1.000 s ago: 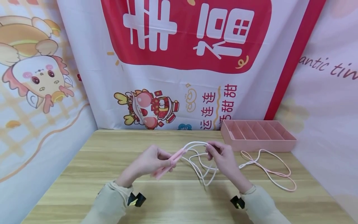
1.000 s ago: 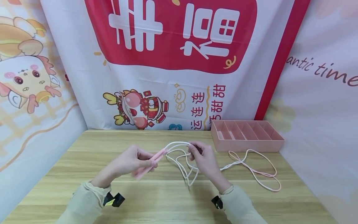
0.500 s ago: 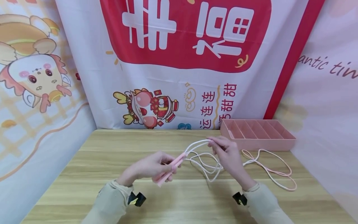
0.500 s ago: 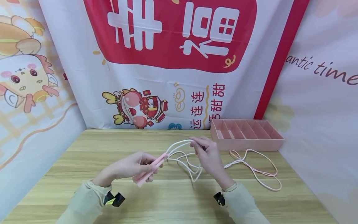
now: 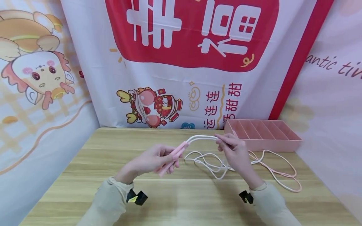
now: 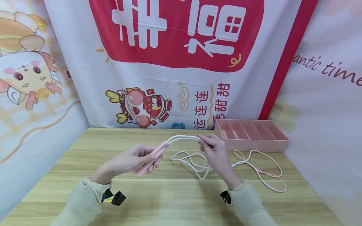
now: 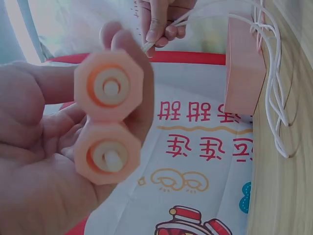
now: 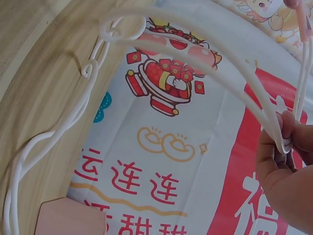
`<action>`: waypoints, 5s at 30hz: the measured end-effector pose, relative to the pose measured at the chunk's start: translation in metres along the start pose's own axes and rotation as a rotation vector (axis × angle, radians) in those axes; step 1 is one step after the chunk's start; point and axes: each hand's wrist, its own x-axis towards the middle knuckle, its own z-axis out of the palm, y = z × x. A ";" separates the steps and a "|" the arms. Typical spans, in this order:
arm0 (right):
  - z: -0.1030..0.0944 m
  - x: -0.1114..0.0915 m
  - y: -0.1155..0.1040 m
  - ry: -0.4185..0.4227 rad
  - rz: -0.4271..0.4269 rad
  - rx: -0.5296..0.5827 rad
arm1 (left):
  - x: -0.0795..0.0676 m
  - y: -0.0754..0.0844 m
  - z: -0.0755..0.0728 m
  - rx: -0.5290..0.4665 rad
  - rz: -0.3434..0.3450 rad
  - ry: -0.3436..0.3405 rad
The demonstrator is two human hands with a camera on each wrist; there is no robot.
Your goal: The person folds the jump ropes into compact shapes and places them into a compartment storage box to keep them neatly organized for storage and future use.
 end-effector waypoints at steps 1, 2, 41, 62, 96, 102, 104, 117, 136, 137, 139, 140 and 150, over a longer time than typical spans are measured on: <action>0.000 -0.001 0.004 0.001 0.006 0.001 | 0.000 0.001 0.000 -0.003 0.015 0.024; 0.001 -0.001 0.008 0.002 0.013 0.001 | 0.000 0.002 0.000 -0.004 0.033 0.041; 0.038 -0.028 -0.009 -0.123 0.449 0.243 | 0.028 -0.022 0.045 -0.205 0.255 0.543; 0.059 -0.046 -0.014 0.037 -0.129 -0.027 | 0.033 -0.036 0.066 -0.157 0.245 0.629; 0.044 -0.035 -0.002 -0.483 -0.169 -0.011 | 0.024 -0.021 0.031 -0.018 0.342 0.540; 0.025 -0.022 0.003 -0.637 -0.110 -0.044 | 0.021 -0.021 0.024 0.201 0.338 0.479; 0.021 -0.019 0.006 -0.653 -0.106 -0.062 | 0.022 -0.022 0.022 0.246 0.341 0.453; 0.012 -0.013 0.014 -0.632 -0.212 -0.142 | 0.033 -0.042 0.026 0.714 0.441 0.435; 0.015 -0.013 0.023 -0.395 -0.443 -0.135 | 0.035 -0.059 0.032 1.213 0.464 0.396; 0.016 -0.013 0.024 -0.361 -0.459 -0.131 | 0.035 -0.058 0.032 1.243 0.479 0.379; 0.019 -0.013 0.027 -0.297 -0.487 -0.115 | 0.035 -0.057 0.034 1.305 0.519 0.349; 0.020 -0.013 0.028 -0.271 -0.502 -0.107 | 0.035 -0.056 0.035 1.338 0.543 0.335; 0.022 -0.014 0.029 -0.286 -0.507 -0.144 | 0.031 -0.044 0.046 1.478 0.598 0.231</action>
